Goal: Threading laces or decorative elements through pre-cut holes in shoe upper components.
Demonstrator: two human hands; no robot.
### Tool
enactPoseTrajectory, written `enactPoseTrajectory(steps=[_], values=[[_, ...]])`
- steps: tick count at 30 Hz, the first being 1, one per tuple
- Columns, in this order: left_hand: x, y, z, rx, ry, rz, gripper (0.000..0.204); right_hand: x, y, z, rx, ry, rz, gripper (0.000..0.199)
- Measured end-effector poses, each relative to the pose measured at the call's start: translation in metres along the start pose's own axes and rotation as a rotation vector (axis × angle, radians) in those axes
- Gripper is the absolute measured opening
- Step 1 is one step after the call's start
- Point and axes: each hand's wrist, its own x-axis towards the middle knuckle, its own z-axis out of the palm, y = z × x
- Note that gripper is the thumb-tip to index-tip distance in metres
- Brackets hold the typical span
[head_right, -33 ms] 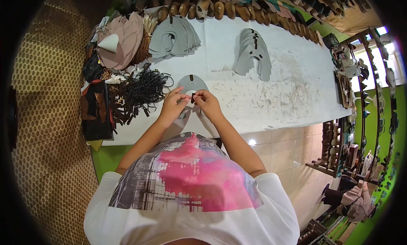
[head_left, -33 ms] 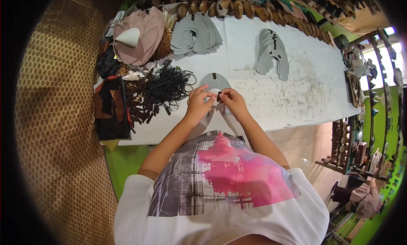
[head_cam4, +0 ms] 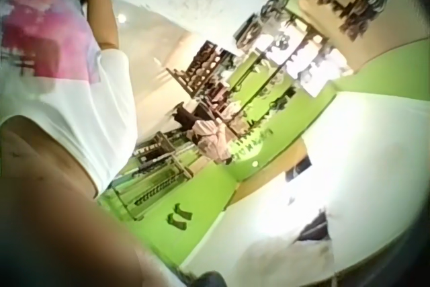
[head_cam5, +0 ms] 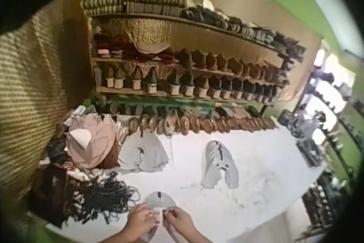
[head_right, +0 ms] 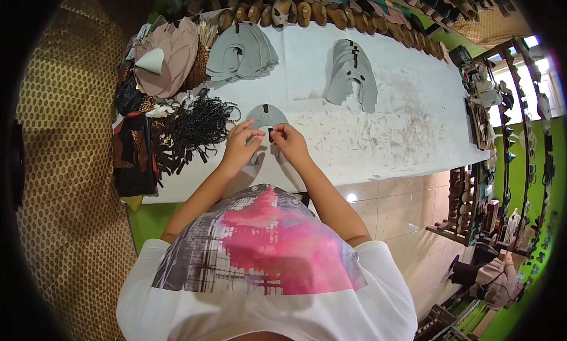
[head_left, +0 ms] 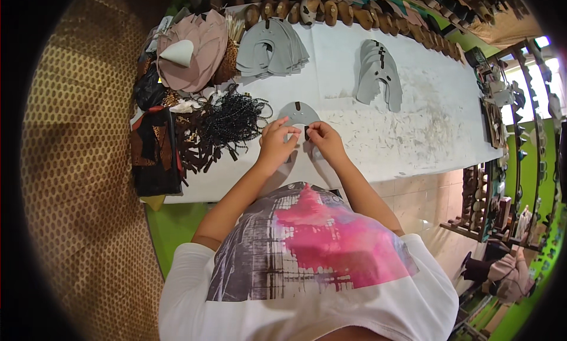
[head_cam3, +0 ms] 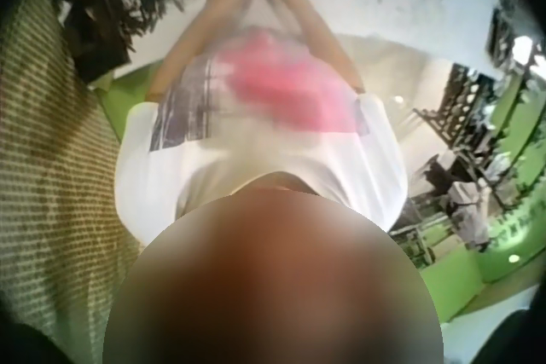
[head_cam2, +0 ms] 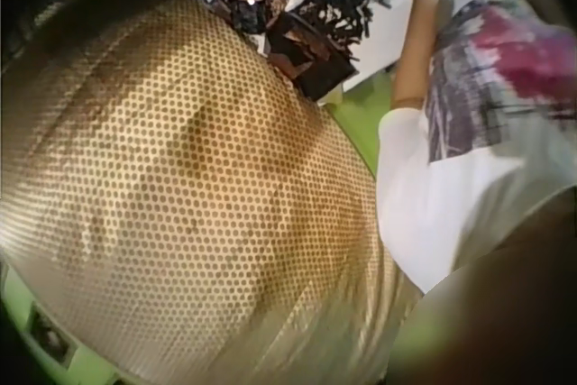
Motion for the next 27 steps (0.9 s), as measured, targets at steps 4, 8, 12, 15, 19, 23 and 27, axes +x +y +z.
enactPoseTrajectory(steps=[4,8,12,15,19,23,27], values=[[0.022,-0.007,0.002,0.218,0.001,0.012,0.027,0.024,-0.002,-0.012,-0.554,0.157,-0.086,0.019],[0.051,-0.021,0.012,0.501,-0.007,0.048,0.043,0.045,0.006,-0.016,-0.813,0.191,-0.249,0.020],[0.062,-0.027,0.019,0.685,0.051,0.105,0.044,0.046,0.005,-0.012,-0.878,0.172,-0.199,0.018],[0.068,-0.022,0.017,0.685,0.003,0.082,0.043,0.040,0.008,-0.009,-0.912,0.231,-0.267,0.012],[0.076,-0.022,0.008,0.582,-0.034,0.031,0.038,0.033,0.007,-0.004,-0.917,0.277,-0.366,0.012],[0.086,-0.012,0.003,0.615,-0.135,-0.015,0.034,0.029,0.013,-0.010,-1.151,0.218,-0.553,0.017],[0.089,-0.014,0.000,0.622,-0.149,0.164,0.031,0.022,0.015,-0.016,-1.192,0.201,-0.645,0.018]])
